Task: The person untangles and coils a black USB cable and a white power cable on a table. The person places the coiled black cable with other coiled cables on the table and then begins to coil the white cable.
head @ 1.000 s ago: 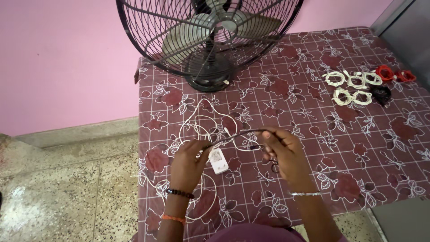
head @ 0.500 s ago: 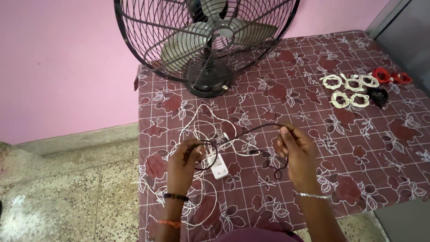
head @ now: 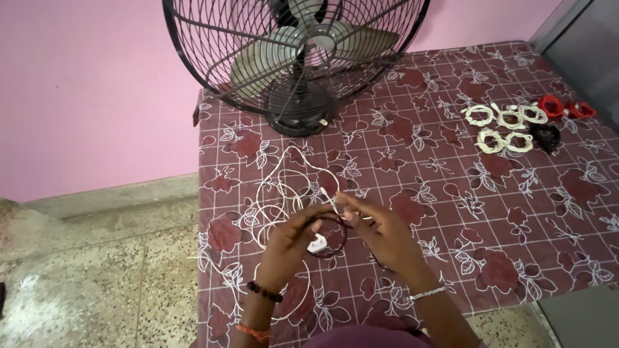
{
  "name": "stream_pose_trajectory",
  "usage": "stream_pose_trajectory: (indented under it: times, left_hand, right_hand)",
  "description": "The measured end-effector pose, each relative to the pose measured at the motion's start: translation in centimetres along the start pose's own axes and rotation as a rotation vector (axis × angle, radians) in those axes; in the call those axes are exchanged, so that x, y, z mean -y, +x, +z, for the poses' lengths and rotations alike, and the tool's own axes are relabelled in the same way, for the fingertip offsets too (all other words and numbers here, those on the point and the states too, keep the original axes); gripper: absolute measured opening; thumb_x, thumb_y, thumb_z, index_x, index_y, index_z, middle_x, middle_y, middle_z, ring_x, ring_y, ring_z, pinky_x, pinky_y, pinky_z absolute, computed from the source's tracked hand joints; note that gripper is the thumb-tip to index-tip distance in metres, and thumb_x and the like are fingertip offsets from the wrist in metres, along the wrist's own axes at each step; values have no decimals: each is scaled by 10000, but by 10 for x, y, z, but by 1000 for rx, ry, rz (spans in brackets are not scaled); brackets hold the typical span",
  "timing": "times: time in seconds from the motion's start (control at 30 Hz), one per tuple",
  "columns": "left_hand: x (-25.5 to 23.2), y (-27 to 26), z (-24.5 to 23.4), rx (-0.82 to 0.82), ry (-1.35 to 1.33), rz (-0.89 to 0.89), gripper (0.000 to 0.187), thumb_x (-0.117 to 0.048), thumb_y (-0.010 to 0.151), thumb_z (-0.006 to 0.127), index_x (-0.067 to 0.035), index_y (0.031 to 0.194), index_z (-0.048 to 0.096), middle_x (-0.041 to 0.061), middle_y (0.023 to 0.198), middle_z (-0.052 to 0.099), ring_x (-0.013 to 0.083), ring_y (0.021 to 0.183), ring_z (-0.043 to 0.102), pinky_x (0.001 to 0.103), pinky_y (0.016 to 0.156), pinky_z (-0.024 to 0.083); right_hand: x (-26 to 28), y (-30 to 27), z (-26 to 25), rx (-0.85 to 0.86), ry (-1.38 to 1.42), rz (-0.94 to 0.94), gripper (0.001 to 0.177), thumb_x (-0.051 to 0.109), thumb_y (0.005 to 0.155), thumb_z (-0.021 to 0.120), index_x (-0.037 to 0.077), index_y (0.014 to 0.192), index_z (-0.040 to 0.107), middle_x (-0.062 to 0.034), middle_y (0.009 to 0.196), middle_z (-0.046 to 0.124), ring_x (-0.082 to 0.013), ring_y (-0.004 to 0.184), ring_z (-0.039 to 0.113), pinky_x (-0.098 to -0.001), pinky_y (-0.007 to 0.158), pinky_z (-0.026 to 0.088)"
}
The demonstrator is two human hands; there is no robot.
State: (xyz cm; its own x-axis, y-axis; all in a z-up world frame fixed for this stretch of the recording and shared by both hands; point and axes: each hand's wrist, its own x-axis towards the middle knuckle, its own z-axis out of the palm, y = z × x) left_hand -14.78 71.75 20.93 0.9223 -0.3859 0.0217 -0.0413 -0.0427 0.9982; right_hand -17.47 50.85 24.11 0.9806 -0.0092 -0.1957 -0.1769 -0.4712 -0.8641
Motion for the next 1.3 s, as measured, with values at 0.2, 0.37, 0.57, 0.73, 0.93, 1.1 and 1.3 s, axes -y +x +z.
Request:
stream_pose_trajectory:
  times: [0.2,0.37,0.57,0.73,0.93,1.1,1.3]
  left_hand:
    - [-29,-7,5,56,36,-77,377,-183,951,631,-152,1325,602,24,1187,778,136,1021,773,283,853,630]
    - [-37,-5,5,20,231,-148,433,-201,924,677,-190,1350,597,2,1101,792,130,983,764,269,759,603]
    - [-10,-6,-12,-64,-37,-24,334,-147,1004,549,-69,1313,649,75,1082,796,155,1010,752,287,850,616]
    - [20,-4,-11,-350,-445,-126,312,-93,1027,498,-5,1314,580,149,1056,769,183,917,743,310,787,620]
    - [61,1,-6,-487,-906,-171,358,-5,1006,467,-25,1357,537,170,1133,680,195,927,703,307,790,619]
    - [82,4,-8,-321,-1231,-6,562,156,974,481,-25,1506,468,141,1249,595,165,1041,630,246,836,593]
    - [59,-3,-12,-281,-1253,-51,465,75,959,490,-38,1408,447,169,1378,566,263,1306,598,202,717,545]
  right_hand:
    - [-1,1,9,-109,-50,-330,357,335,914,714,113,1190,755,-78,1005,750,-157,895,710,-336,821,557]
    - [-17,4,15,-114,148,-148,280,305,903,728,109,1091,793,-37,943,785,-129,851,693,-293,776,529]
    - [-49,18,9,-224,619,-183,206,223,957,660,58,1064,720,-57,969,741,-186,914,678,-315,852,551]
    - [-71,24,8,-27,1241,-235,104,143,1018,613,49,1057,636,-57,972,664,-232,988,667,-377,887,531]
    - [-67,24,16,39,1545,-253,79,150,1002,614,90,1054,613,-44,1004,658,-224,1028,648,-397,923,529]
    - [-70,25,19,-6,1633,-161,127,178,1003,584,59,1014,625,-53,989,687,-193,985,653,-326,852,537]
    - [-90,27,8,17,1138,-148,289,240,1037,572,4,1164,678,15,713,550,-169,708,603,-300,685,550]
